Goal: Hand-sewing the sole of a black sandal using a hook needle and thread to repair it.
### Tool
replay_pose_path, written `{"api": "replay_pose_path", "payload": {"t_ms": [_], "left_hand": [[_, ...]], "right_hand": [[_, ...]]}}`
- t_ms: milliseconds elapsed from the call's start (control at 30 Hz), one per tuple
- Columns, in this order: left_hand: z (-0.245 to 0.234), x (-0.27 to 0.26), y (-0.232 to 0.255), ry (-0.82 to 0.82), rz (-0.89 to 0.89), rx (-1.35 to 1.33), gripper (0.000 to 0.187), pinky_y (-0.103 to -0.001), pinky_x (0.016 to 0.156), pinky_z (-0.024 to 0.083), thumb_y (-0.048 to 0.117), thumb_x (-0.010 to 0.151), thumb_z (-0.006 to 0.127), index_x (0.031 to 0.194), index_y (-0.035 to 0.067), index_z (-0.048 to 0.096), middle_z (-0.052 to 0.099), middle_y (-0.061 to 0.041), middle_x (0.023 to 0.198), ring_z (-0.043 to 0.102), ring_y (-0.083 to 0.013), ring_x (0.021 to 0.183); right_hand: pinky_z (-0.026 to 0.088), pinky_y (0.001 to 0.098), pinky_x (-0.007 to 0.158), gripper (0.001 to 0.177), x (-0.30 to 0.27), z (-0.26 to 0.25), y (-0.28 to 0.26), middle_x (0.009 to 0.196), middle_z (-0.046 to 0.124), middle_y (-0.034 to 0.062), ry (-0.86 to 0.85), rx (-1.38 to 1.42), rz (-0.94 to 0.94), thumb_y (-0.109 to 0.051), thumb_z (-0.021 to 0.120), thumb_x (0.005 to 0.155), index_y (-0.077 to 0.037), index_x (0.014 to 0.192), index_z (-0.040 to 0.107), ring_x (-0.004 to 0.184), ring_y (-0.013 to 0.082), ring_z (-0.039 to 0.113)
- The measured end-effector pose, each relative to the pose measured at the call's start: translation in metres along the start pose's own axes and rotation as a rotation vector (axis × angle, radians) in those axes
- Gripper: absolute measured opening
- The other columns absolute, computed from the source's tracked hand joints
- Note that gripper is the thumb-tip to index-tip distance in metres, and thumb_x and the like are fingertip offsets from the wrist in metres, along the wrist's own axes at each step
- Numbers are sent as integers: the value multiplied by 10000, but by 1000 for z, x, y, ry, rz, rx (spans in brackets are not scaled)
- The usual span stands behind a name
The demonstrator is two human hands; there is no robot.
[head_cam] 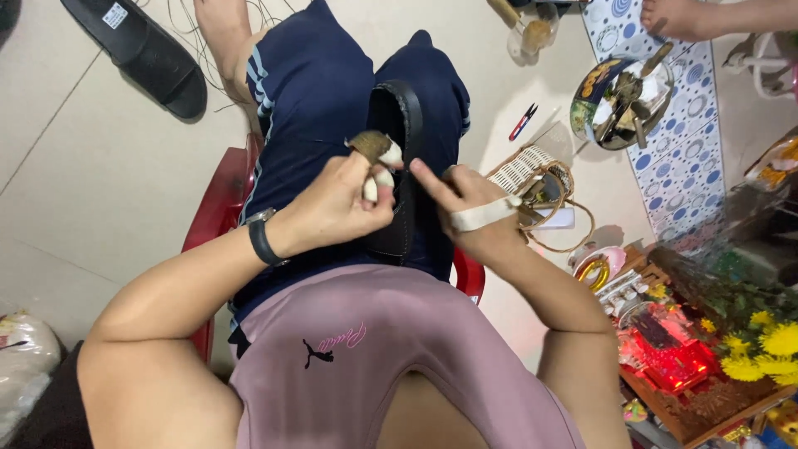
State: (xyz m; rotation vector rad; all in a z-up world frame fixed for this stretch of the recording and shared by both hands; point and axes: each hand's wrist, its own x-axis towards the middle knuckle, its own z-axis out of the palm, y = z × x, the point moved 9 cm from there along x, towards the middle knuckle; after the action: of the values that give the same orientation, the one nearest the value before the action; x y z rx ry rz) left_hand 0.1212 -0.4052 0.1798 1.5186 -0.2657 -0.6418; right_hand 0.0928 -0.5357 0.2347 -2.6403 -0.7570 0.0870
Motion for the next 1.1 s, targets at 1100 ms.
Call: {"api": "replay_pose_path", "payload": {"t_ms": [1100], "left_hand": [[-2, -14, -4, 278, 114, 455, 209, -439, 425, 477, 150, 893, 621, 947, -49, 584, 670, -148, 639, 642, -389, 545]], "right_hand": [[528, 306, 593, 358, 4, 18, -4, 835, 585, 57, 84, -2, -129, -151, 702, 864, -104, 1207, 608, 702, 227, 630]]}}
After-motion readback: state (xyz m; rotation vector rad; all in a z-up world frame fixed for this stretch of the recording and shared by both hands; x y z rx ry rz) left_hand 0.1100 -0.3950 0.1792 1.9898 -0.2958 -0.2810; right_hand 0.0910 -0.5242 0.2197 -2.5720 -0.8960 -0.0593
